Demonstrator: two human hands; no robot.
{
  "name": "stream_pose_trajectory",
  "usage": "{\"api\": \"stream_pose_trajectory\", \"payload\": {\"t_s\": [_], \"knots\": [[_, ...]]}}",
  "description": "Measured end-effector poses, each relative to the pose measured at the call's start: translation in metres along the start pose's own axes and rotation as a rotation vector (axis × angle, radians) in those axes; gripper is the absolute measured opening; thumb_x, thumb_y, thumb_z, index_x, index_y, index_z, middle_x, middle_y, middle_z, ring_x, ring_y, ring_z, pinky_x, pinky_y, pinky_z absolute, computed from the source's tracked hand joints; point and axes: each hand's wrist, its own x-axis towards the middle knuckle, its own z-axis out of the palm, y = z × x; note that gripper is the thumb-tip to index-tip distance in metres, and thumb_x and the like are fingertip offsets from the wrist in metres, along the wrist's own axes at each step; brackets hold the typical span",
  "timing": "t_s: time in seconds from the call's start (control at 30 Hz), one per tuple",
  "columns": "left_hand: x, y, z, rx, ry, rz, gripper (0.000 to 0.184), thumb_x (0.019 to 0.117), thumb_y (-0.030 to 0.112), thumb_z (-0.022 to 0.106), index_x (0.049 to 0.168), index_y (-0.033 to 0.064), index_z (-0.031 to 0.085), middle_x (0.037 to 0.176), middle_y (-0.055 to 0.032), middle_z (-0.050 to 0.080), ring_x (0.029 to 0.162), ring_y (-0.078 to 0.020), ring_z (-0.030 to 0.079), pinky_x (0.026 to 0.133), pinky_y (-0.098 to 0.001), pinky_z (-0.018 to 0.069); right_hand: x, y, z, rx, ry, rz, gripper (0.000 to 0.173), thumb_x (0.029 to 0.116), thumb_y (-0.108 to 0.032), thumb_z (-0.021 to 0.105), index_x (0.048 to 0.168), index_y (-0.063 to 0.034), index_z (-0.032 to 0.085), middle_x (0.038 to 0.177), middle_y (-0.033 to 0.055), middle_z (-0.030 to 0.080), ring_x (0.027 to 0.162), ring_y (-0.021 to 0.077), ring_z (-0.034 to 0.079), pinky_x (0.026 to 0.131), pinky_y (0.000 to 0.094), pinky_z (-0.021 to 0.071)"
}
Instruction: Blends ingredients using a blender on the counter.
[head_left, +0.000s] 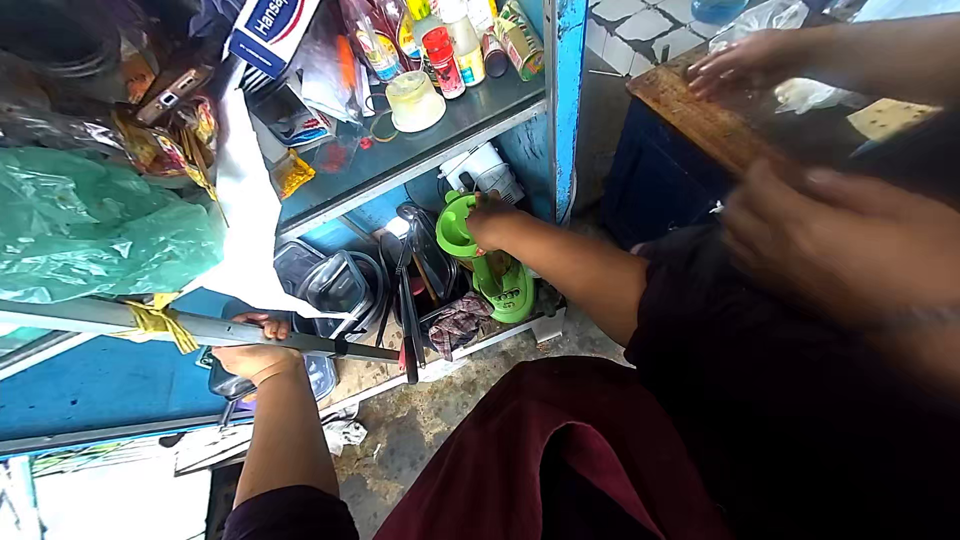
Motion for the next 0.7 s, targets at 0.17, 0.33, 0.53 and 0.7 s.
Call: {"api": "stream_pose_trajectory", "payload": {"t_s": [0.17, 0.33, 0.53, 0.7], "knots": [[0.001, -0.0026, -0.001, 0.003, 0.018, -0.001, 0.067, 0.1105, 0.035, -0.002, 0.085, 0.0092, 0.054, 0.053, 0.0037, 0.049, 0.041, -0.008, 0.043, 0.042, -0.0218, 0.0402, -0.001, -0.0001, -0.0005, -0.029, -0.012, -0.003, 0.053, 0.0928, -0.025, 0.077, 0.131, 0.0087, 0.061, 0.158, 0.0315, 0.037, 0.147, 0.0509, 0.033, 0.106, 0.0651, 0.0434], [0.0029, -0.0047, -0.0032, 0.018, 0.009, 0.007, 0.068, 0.1099, 0.034, -0.003, 0.086, 0.0092, 0.055, 0.054, 0.004, 0.05, 0.041, -0.0079, 0.044, 0.042, -0.0217, 0.0408, 0.0022, 0.0003, 0.0005, -0.027, -0.016, 0.007, 0.064, 0.0934, -0.03, 0.077, 0.139, 0.0097, 0.056, 0.163, 0.032, 0.029, 0.148, 0.052, 0.03, 0.107, 0.0656, 0.0426], [0.0034, -0.0058, -0.004, 0.028, 0.016, 0.008, 0.065, 0.1104, 0.033, -0.001, 0.085, 0.0094, 0.054, 0.053, 0.0042, 0.049, 0.04, -0.0077, 0.044, 0.042, -0.0215, 0.0405, 0.0035, -0.0009, 0.0012, -0.044, -0.017, 0.014, 0.065, 0.0936, -0.031, 0.077, 0.139, 0.0095, 0.055, 0.162, 0.0317, 0.031, 0.148, 0.0512, 0.031, 0.108, 0.0653, 0.0426], [0.0037, -0.0062, -0.0047, 0.034, 0.027, -0.001, 0.066, 0.1104, 0.033, -0.002, 0.086, 0.0094, 0.055, 0.054, 0.0038, 0.05, 0.041, -0.0081, 0.044, 0.042, -0.0216, 0.0406, -0.0001, -0.0043, -0.0016, -0.061, -0.019, 0.029, 0.065, 0.093, -0.027, 0.077, 0.142, 0.0086, 0.054, 0.163, 0.0312, 0.029, 0.147, 0.0517, 0.032, 0.107, 0.0643, 0.0437]]}}
